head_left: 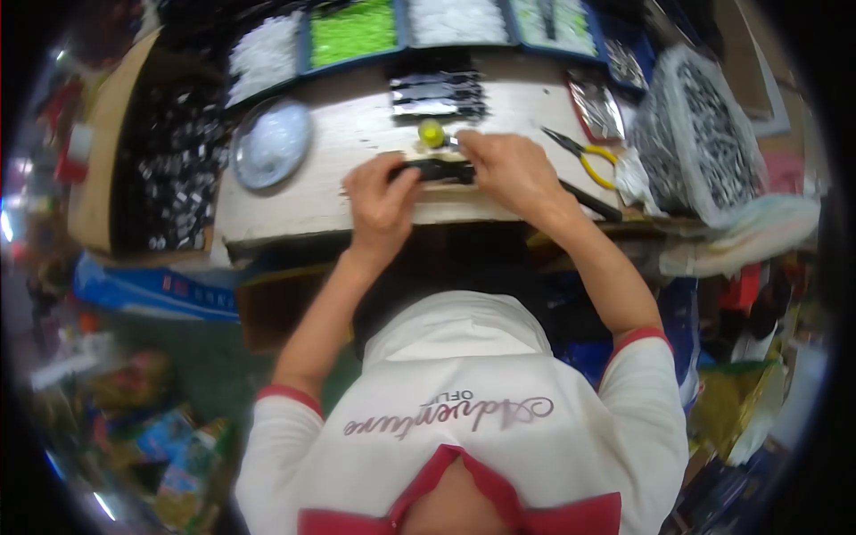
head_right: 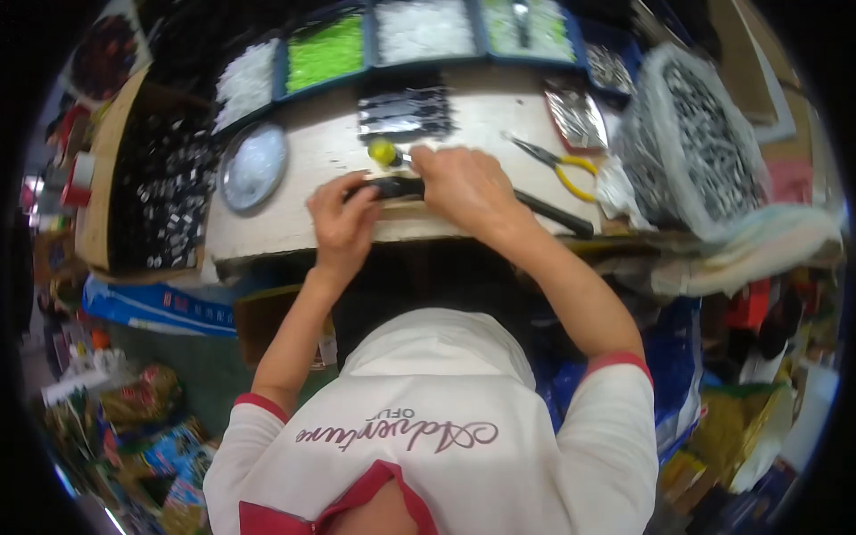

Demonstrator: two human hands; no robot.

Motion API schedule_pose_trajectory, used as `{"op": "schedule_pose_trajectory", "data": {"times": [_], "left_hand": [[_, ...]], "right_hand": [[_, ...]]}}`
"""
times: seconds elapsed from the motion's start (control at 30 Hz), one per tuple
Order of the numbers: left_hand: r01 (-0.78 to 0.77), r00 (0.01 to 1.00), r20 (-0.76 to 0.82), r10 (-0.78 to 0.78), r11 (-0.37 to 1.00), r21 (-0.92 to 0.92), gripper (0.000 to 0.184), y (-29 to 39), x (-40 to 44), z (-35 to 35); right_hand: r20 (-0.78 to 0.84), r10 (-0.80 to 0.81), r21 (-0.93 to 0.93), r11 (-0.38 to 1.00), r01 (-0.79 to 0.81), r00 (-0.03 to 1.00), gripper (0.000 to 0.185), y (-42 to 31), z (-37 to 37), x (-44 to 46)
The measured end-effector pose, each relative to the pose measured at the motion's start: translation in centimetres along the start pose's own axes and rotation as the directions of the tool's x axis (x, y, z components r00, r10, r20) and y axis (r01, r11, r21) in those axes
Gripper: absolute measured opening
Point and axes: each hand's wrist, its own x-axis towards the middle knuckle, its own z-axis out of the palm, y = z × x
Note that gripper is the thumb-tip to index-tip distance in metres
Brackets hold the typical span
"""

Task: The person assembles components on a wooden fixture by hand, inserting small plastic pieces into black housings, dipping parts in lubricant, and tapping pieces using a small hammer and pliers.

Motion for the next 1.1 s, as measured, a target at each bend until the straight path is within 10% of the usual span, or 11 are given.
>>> {"op": "schedule_pose_trajectory", "data": {"times": [0.3, 0.53, 0.6, 0.73, 0.8, 0.9, 1.1], "left_hand": [[-0.117, 0.968, 0.224, 0.116, 0.993, -0.009, 0.033, -0.4, 2.0, 0.6], [-0.201, 0.917, 0.351, 0.191, 0.98, -0.01, 0.034, -0.6, 2.4, 0.0], [-0.009, 0.933, 0.357, 0.045, 0.995, -0.102, 0.032, -0.8, 2.5, -0.3], [0.173, 0.968, 0.215, -0.13, 0.965, -0.197, 0.028, -0.5, 3.3, -1.5], [0.547, 0.817, 0.309, -0.486, 0.484, -0.683, 0.031, -0.3, 3.5, -1.5], [0.588, 0.768, 0.502, -0.398, 0.127, -0.799, 0.034, 0.0, 4.5, -2.1], [0.64, 0.738, 0.641, -0.211, -0.082, -0.764, 0.042, 2.2, 4.8, -1.9]], "right_hand": [[-0.413, 0.197, -0.314, 0.885, -0.343, 0.889, 0.021, 10.7, 0.5, -0.9], [-0.68, -0.163, -0.404, 0.897, -0.179, 0.715, 0.014, 12.6, 1.7, -0.2], [-0.784, -0.233, -0.246, 0.968, 0.056, 0.575, 0.013, 11.6, 0.2, -2.2], [-0.714, -0.142, -0.038, 0.986, 0.165, 0.686, 0.014, 12.0, -0.1, -8.2], [-0.708, -0.092, 0.061, 0.98, 0.191, 0.7, 0.016, 12.4, 0.5, -10.8], [-0.68, -0.07, 0.082, 0.982, 0.171, 0.73, 0.017, 13.4, 2.1, -12.5], [-0.733, -0.027, 0.149, 0.968, 0.2, 0.679, 0.014, 15.1, 4.2, -12.3]]}}
